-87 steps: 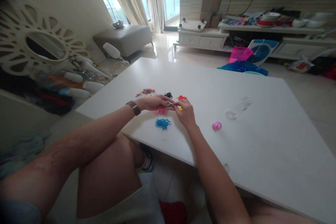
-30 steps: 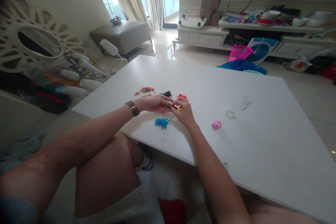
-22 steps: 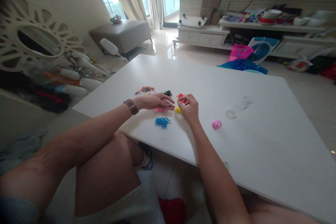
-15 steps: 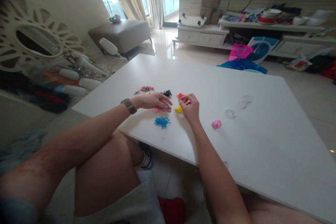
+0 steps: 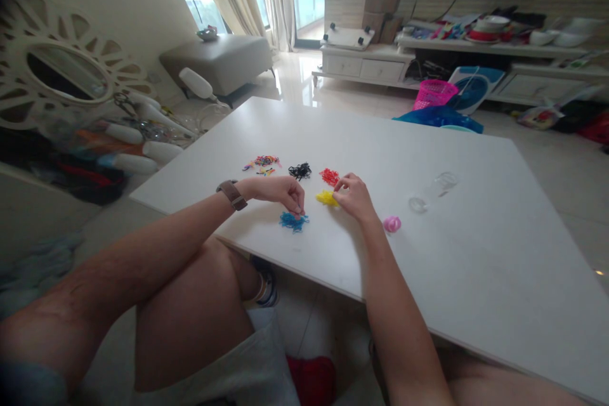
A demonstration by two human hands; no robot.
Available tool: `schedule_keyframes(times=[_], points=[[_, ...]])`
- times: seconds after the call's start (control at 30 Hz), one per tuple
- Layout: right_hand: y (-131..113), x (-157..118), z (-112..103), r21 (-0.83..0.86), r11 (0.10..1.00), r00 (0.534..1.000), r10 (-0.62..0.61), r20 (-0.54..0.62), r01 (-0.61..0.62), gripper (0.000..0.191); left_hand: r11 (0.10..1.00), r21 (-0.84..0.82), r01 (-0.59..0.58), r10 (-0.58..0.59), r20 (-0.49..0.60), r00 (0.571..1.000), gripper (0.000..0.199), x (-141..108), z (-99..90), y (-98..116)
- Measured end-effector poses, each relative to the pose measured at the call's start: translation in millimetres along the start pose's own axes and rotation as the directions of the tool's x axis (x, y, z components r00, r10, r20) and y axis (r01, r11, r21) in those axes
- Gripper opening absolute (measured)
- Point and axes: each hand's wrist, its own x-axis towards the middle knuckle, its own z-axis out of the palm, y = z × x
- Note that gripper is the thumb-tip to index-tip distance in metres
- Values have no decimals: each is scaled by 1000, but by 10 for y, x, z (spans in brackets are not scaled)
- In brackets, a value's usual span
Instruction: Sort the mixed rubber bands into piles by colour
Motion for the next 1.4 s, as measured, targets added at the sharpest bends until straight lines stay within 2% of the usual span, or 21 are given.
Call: schedule_keyframes(times=[0.17, 0.37, 0.43, 0.6, 0.67, 0.83, 1.07, 1.17, 1.4], points=[[55, -1, -11, -26, 999, 999, 34, 22, -33, 7, 981, 194, -12, 31, -98, 995, 24, -12, -51, -23], [59, 4, -3, -28, 999, 999, 34, -6, -34, 9, 956, 292, 26, 11, -126, 992, 22, -35, -28, 17], [54, 6, -2, -27, 999, 999, 32, -14, -32, 9, 961, 275, 29, 2, -114, 993, 22, -24, -11, 11], [32, 9, 1, -22, 999, 999, 27, -37, -28, 9, 997, 52, 60, -57, -45, 997, 12, 28, 27, -52], [22, 8, 1, -17, 1000, 999, 25, -43, -26, 9, 998, 18, 68, -68, -37, 997, 11, 42, 23, -72], [-5, 2, -2, -8, 1000, 999, 24, -43, -24, 9, 993, 79, 82, -80, -27, 996, 22, 36, -21, -72], [-26, 2, 0, -1, 1000, 998, 24, -52, -24, 8, 988, 137, 78, -69, -69, 995, 28, 17, -1, -56], [-42, 0, -4, -5, 1000, 998, 26, -51, -27, 8, 989, 144, 40, -30, -76, 997, 31, 36, 13, -63], [-70, -3, -10, -1, 1000, 998, 20, -53, -20, 8, 996, 72, -55, 56, -11, 998, 34, 96, 3, -106]])
